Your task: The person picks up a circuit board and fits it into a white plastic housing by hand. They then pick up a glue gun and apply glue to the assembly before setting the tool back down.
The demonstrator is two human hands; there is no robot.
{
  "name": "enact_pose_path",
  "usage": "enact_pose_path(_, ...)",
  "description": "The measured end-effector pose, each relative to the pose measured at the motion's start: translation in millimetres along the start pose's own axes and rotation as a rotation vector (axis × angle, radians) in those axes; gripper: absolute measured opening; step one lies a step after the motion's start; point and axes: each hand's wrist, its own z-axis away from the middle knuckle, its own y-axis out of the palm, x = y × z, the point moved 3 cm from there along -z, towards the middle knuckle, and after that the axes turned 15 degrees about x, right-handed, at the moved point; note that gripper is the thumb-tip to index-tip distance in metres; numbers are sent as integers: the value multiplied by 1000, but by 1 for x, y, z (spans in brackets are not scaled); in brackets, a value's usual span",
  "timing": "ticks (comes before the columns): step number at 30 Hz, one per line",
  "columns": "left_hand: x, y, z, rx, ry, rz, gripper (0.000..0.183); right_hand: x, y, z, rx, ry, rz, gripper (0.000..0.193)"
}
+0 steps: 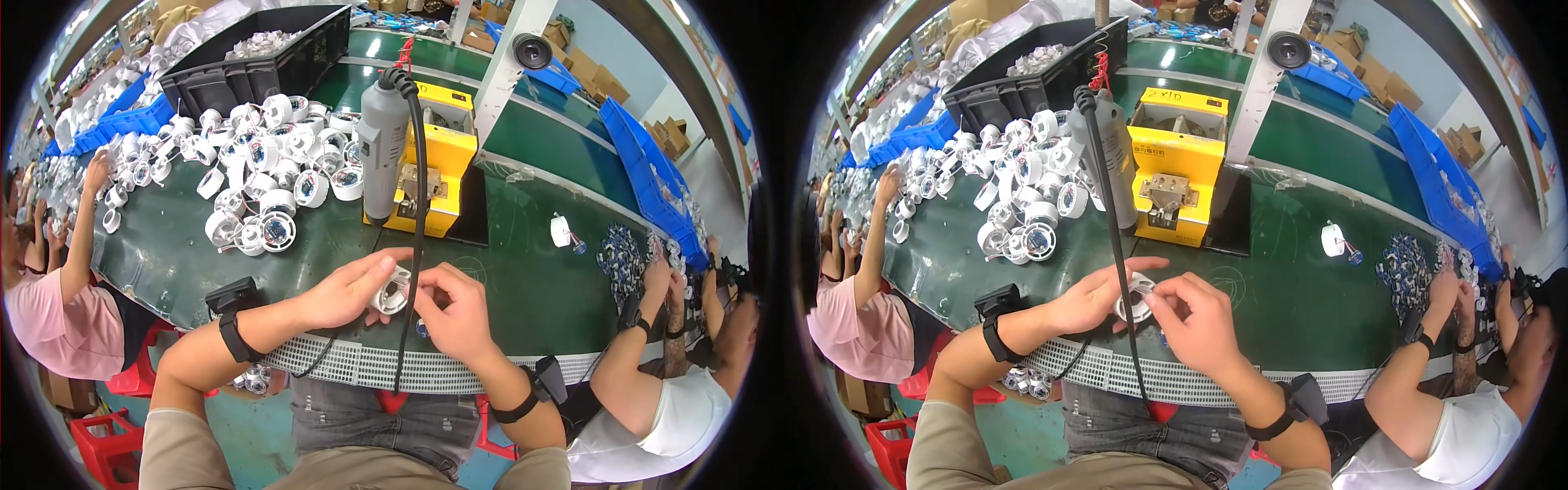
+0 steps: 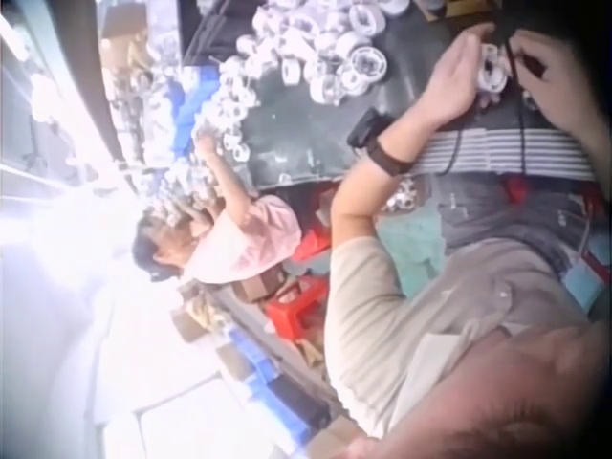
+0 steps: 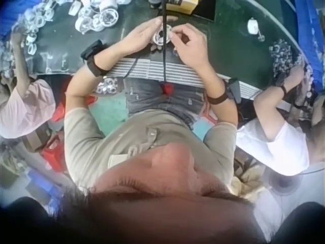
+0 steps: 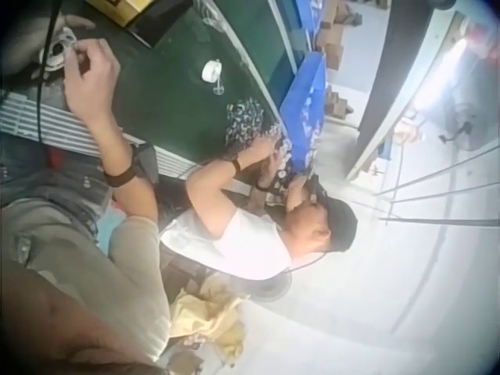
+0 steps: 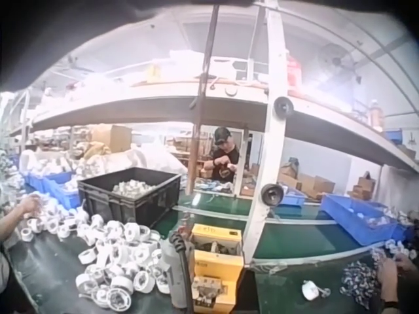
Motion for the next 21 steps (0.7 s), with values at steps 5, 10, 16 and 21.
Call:
enact_pose_path(5,7,-3,-5,-28,128,-68,46,13,-2,0,-56,9,60,18)
enact_pose_path(10,2,-6,-2,-157,154,164,43,17,-12,4,-139,-134,409,24)
enact_pose_path(16,-2,-2,-1,-206,236,252,42,12,-8,6,-65,105,-357,12)
enact_pose_path(21,2,2,-2,-33,247,368,44,6,1,-2,-14,36,-541,17)
